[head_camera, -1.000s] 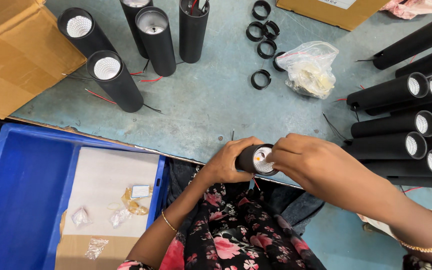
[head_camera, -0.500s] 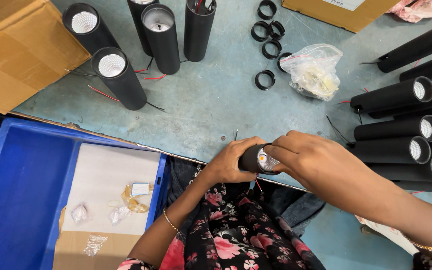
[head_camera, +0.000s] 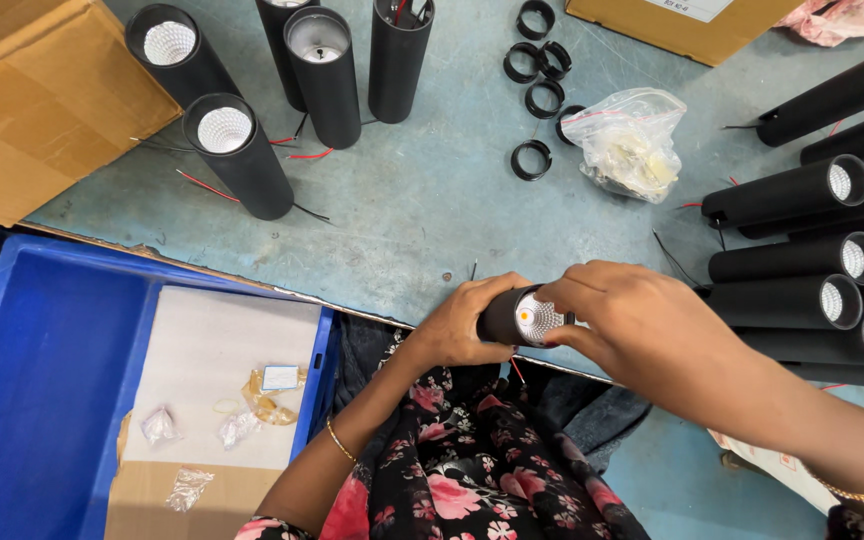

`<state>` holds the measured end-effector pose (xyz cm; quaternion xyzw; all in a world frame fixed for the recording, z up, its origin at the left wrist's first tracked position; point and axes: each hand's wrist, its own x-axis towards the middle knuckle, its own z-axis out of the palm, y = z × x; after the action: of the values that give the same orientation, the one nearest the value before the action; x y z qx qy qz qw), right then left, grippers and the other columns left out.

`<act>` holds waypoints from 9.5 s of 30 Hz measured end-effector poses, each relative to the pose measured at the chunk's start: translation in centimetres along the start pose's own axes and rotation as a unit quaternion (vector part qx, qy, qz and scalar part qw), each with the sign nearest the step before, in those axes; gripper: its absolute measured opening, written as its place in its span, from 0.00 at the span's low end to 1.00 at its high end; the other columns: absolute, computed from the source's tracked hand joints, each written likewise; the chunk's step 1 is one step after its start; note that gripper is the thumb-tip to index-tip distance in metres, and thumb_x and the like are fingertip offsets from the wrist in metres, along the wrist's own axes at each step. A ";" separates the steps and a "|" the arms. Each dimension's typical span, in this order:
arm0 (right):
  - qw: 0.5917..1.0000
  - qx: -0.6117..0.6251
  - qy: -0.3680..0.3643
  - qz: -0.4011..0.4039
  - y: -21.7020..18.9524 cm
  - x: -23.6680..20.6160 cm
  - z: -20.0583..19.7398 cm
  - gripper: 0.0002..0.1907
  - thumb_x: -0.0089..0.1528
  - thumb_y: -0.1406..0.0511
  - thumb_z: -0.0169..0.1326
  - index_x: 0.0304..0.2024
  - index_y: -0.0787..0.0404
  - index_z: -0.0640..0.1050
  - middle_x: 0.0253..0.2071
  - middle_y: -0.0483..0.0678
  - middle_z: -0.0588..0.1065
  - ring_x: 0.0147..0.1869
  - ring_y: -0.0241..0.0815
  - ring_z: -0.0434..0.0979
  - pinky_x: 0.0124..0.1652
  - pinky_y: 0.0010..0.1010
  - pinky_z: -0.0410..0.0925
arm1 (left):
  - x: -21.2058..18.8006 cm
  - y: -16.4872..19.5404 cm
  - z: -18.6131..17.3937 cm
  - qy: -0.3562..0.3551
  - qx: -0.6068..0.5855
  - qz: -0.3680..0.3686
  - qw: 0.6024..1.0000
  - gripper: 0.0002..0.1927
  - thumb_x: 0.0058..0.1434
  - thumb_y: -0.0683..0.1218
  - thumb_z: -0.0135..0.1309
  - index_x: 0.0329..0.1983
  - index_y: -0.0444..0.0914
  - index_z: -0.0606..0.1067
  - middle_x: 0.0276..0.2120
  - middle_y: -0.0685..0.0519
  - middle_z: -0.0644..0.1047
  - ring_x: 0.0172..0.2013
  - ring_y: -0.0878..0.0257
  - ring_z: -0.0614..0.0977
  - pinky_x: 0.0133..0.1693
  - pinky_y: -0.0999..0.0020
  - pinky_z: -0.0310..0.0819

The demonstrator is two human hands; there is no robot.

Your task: The person assembles LED downlight fixtures at a workbench. They pick a black cylindrical housing, insert a round LED module into it, press and seat the module, attach a black retaining ring, and place the finished fixture with a pile of completed units on the table.

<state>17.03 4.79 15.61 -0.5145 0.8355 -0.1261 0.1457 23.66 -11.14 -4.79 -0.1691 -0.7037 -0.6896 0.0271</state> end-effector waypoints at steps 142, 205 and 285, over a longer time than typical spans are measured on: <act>0.995 -0.022 0.053 0.076 -2.7 -0.4 0.6 0.34 0.52 0.53 0.63 0.58 0.61 0.76 0.45 0.53 0.75 0.46 0.55 0.75 0.41 0.42 0.69 | -0.4 -1.0 0.2 0.036 0.036 0.012 0.999 0.39 0.43 0.51 0.64 0.60 0.36 0.70 0.46 0.45 0.80 0.47 0.52 0.83 0.51 0.59 0.75; 0.644 0.706 0.289 0.060 7.2 0.2 15.8 0.27 0.65 0.65 0.47 0.66 0.65 0.64 0.60 0.56 0.70 0.62 0.45 0.72 0.60 0.36 0.64 | 2.1 4.7 3.6 0.197 -0.285 -0.040 0.937 0.16 0.55 0.36 0.53 0.48 0.35 0.76 0.47 0.50 0.76 0.49 0.65 0.78 0.54 0.71 0.72; 0.667 0.651 0.351 0.084 2.6 -1.3 15.1 0.08 0.71 0.65 0.48 0.45 0.63 0.74 0.43 0.44 0.73 0.49 0.31 0.69 0.51 0.25 0.62 | 0.5 6.3 6.0 0.289 -0.216 -0.123 0.924 0.15 0.65 0.44 0.52 0.53 0.36 0.70 0.67 0.50 0.66 0.60 0.64 0.72 0.59 0.70 0.66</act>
<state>21.05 6.18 0.80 -0.1336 0.5701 -0.7967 0.1498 26.15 -5.21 1.13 0.1236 -0.5145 -0.8417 0.1074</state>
